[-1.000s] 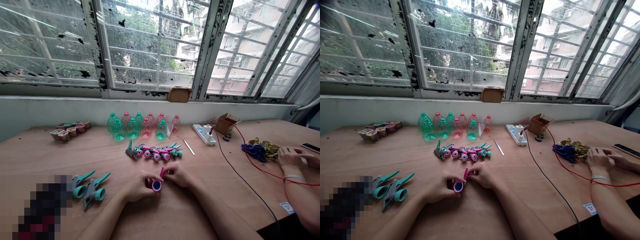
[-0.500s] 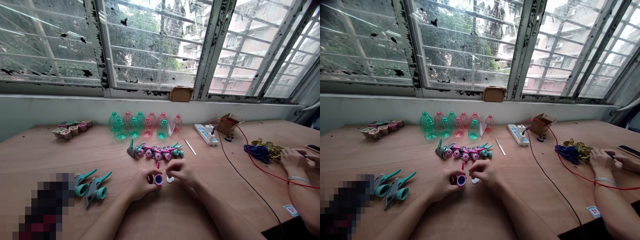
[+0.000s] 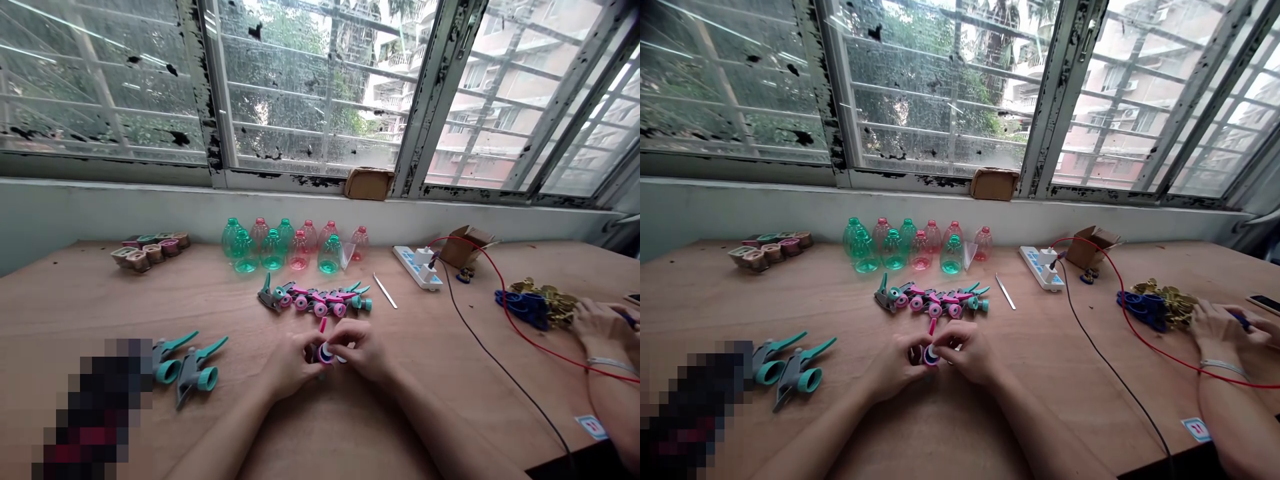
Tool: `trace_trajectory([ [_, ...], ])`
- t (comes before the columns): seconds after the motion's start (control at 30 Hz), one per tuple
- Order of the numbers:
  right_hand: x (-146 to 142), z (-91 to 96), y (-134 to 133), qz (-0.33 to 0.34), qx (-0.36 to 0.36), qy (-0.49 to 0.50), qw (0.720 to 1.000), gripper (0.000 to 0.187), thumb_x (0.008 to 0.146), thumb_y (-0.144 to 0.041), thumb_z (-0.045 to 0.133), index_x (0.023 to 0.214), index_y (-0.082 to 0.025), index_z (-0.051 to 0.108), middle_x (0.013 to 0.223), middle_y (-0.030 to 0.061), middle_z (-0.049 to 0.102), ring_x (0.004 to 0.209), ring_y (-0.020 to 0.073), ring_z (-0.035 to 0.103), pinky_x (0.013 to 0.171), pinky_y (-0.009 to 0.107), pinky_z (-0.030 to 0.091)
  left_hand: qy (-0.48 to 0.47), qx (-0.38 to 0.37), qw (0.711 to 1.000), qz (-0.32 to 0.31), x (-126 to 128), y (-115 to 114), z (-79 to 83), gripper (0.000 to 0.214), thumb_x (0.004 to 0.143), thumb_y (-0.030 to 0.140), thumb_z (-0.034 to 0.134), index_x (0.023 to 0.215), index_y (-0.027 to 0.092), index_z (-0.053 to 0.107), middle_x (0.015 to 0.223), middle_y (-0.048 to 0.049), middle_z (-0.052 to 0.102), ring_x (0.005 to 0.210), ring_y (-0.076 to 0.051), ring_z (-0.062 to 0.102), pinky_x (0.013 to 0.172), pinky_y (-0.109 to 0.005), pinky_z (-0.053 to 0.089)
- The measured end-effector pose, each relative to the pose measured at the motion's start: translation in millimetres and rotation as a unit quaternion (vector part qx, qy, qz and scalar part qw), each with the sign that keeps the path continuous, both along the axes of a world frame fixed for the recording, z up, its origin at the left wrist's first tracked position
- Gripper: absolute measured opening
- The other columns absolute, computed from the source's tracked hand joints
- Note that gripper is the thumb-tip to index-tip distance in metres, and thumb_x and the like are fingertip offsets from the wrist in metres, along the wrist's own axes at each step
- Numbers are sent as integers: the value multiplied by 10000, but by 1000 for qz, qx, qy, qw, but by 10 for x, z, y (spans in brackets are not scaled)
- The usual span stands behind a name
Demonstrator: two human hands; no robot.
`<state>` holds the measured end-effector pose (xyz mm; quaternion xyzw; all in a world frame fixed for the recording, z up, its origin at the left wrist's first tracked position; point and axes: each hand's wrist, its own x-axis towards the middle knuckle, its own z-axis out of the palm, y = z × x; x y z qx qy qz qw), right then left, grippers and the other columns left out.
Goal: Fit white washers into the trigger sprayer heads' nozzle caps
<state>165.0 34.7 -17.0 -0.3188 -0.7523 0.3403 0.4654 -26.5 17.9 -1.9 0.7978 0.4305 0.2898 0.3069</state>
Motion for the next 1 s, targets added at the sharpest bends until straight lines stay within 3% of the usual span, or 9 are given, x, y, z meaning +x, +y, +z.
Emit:
trace_trajectory([
  [0.4,2,-16,-19,-16,120,-75,990,92,839,-255,660,879,-228,739,862,42,620,711,134,574,539,226,460,-24,-4,1000,-6,8,72,-10,265,722,258,699,975,181,694,674,39,631,601,-104,529,564,-192,378],
  [0.57,2,30,-20,-43,190,-107,975,76,831,-216,662,849,-231,734,860,41,629,792,162,567,675,286,478,-23,-6,1000,-9,20,76,-10,285,726,265,698,1000,185,689,680,34,642,614,-114,547,568,-194,390],
  [1.0,-13,-4,-20,-46,205,-102,972,48,806,-218,694,770,-222,726,798,25,635,739,144,586,664,268,468,-8,37,999,-19,16,50,-26,218,765,256,673,975,195,680,811,21,677,678,-113,564,591,-196,371],
])
